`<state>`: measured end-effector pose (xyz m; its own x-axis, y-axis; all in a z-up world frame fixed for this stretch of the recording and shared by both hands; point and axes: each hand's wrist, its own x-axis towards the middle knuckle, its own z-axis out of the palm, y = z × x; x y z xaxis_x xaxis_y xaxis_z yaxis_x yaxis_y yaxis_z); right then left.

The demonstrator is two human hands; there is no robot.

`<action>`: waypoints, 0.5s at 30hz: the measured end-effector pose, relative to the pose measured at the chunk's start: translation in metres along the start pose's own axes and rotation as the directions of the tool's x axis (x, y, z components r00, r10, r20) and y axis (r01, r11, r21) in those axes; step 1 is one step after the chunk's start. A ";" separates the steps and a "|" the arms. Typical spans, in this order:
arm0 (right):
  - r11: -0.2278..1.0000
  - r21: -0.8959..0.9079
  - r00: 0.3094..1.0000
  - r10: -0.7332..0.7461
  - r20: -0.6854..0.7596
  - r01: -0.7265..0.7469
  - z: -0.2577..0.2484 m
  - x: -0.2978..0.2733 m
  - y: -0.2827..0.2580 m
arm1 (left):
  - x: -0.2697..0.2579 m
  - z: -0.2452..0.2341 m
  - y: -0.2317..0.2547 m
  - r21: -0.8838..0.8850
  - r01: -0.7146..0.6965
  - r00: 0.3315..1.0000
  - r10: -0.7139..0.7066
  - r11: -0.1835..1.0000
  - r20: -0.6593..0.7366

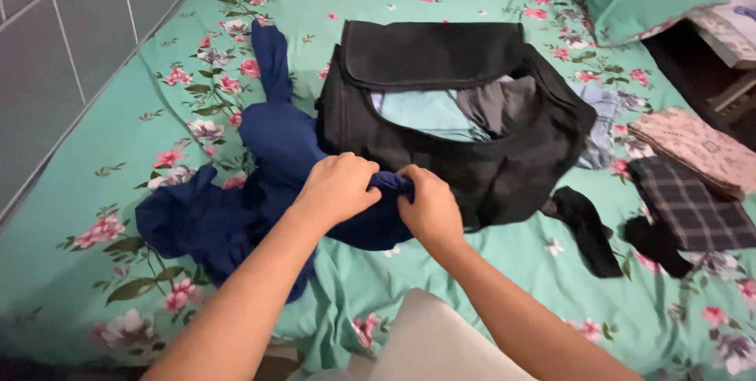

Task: Fold various articles of clothing and pack them into a travel bag.

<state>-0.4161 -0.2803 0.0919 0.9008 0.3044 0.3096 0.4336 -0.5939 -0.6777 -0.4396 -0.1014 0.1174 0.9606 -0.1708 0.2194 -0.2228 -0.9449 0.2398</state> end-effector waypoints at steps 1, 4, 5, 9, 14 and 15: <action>1.000 0.003 1.000 0.003 -0.001 -0.003 -0.010 -0.010 0.011 | -0.006 0.005 0.012 0.002 -0.002 1.000 0.002 1.000 0.003; 0.993 -0.114 0.997 0.001 -0.076 -0.010 -0.038 -0.038 0.037 | -0.021 0.018 0.045 -0.030 -0.006 0.997 0.004 1.000 -0.079; 0.990 -0.140 0.994 0.014 -0.113 -0.029 -0.049 -0.047 0.041 | -0.026 0.020 0.054 0.015 0.017 0.999 -0.017 1.000 -0.038; 0.973 -0.194 0.976 0.087 -0.200 -0.126 -0.088 -0.077 0.045 | -0.034 0.032 0.067 0.341 0.101 0.925 -0.215 0.934 0.314; 0.962 -0.236 0.941 0.054 -0.334 -0.139 -0.114 -0.103 0.071 | -0.027 0.047 0.047 0.449 0.208 0.898 -0.352 0.869 0.265; 0.962 -0.237 0.922 0.035 -0.385 -0.136 -0.120 -0.106 0.074 | -0.023 0.046 0.045 0.529 0.211 0.900 -0.374 0.822 0.222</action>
<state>-0.4771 -0.4461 0.0892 0.8545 -0.0272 0.5188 0.3002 -0.7891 -0.5358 -0.4637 -0.1528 0.0800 0.9852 0.1379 -0.1020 0.1078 -0.9604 -0.2570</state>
